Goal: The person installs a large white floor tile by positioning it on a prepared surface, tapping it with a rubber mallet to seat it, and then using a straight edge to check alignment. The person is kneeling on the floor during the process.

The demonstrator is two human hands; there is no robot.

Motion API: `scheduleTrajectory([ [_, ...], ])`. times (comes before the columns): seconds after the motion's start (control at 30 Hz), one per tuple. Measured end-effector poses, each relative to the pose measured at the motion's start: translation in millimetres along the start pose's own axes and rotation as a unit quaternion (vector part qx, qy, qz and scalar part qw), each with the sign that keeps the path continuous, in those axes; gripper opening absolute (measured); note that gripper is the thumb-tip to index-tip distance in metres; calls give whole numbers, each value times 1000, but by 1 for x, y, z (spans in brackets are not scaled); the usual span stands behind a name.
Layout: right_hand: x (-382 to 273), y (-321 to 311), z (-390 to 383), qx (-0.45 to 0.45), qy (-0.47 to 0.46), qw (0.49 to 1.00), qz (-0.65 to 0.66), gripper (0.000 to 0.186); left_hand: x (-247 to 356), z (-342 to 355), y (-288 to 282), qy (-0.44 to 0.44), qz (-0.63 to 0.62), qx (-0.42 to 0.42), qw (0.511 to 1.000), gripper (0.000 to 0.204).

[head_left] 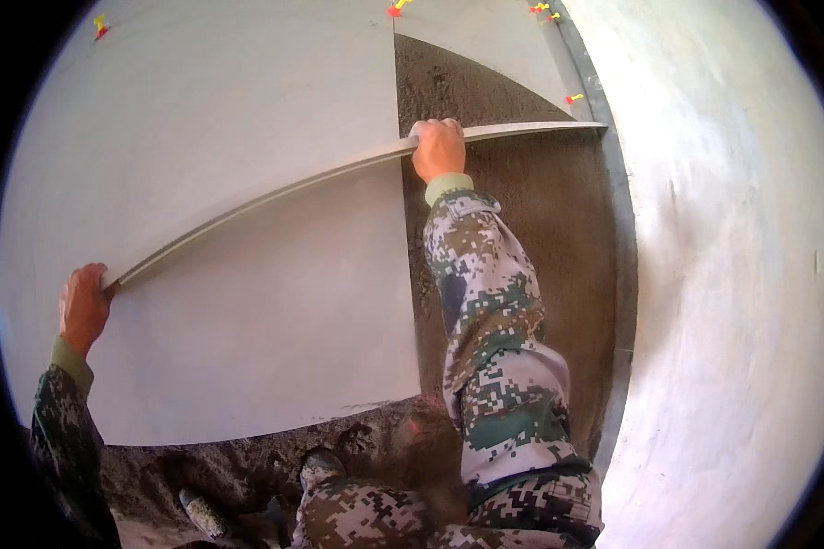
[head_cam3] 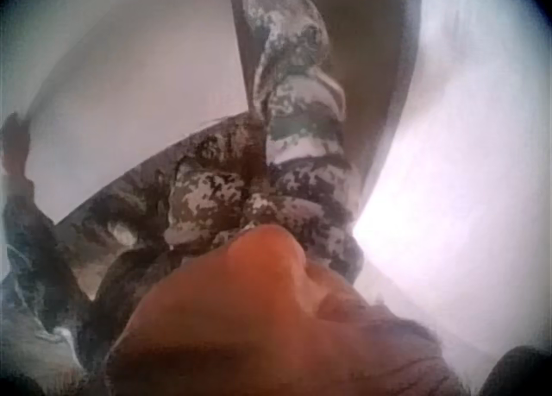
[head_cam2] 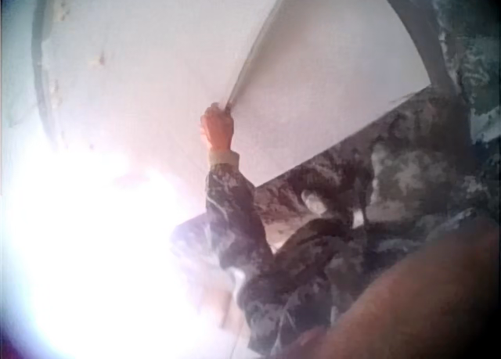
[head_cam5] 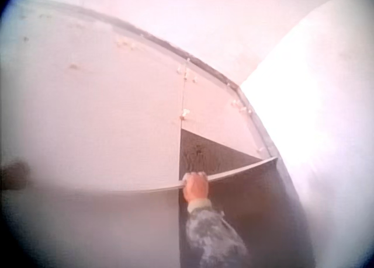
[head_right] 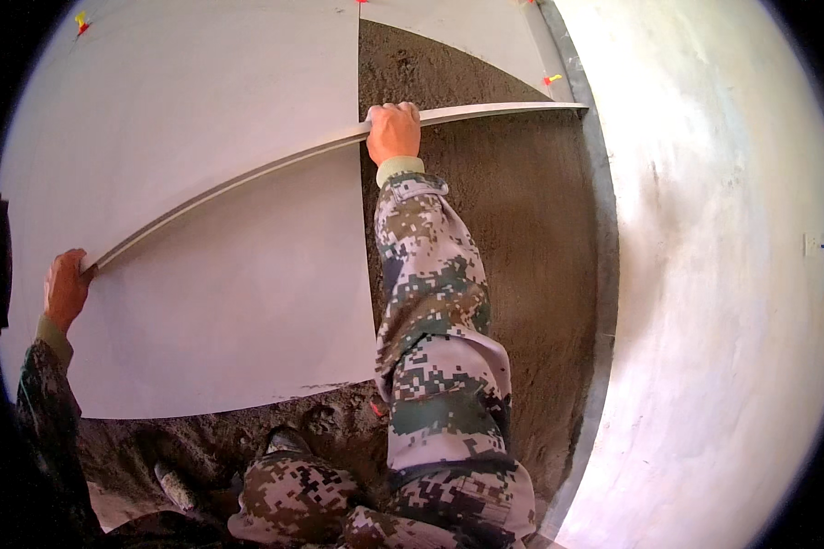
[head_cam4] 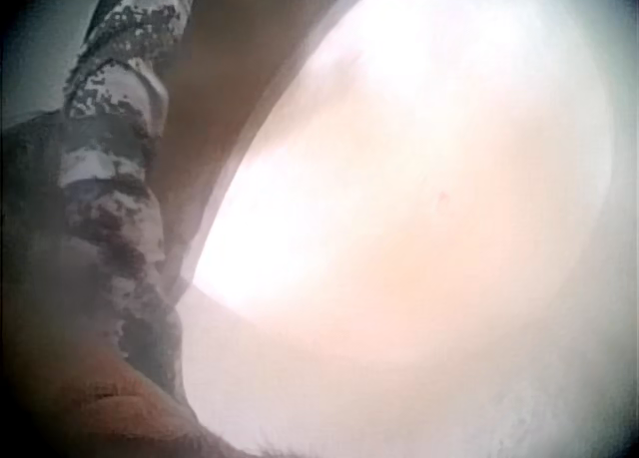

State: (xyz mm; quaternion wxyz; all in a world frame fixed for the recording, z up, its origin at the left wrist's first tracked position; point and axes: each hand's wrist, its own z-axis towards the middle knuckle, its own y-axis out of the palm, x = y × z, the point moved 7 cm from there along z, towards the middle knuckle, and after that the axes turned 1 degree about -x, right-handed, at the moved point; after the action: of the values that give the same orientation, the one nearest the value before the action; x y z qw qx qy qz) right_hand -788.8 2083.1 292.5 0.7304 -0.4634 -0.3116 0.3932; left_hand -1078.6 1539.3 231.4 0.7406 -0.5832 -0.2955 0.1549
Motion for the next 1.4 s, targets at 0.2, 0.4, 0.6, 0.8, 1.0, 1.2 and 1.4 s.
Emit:
scheduleTrajectory([
  [0.2, 8, 25, 6, -20, 23, 1000, 2, 12, -51, 26, 38, -24, -19, -17, 999, 28],
  [0.4, 6, 20, 2, -57, 56, 997, -10, 13, -59, 48, 32, 18, -22, -29, 999, 26],
  [0.6, 0, 21, -10, -46, 78, 996, -1, 12, -76, 63, 48, 28, 12, -87, 996, 25],
  [0.8, -7, 21, -23, -60, 99, 993, 4, 10, -92, 75, 60, 47, -23, -67, 996, 26],
  [1.0, -14, 22, -29, -74, 107, 991, -16, 10, -129, 99, 91, 72, -3, -100, 992, 34],
  [1.2, -17, 23, -44, -84, 143, 986, 13, 9, -149, 118, 111, 100, -11, -104, 989, 39],
  [1.4, -23, 16, -62, -107, 172, 979, 12, 12, -133, 143, 120, 111, -5, -180, 977, 39],
])
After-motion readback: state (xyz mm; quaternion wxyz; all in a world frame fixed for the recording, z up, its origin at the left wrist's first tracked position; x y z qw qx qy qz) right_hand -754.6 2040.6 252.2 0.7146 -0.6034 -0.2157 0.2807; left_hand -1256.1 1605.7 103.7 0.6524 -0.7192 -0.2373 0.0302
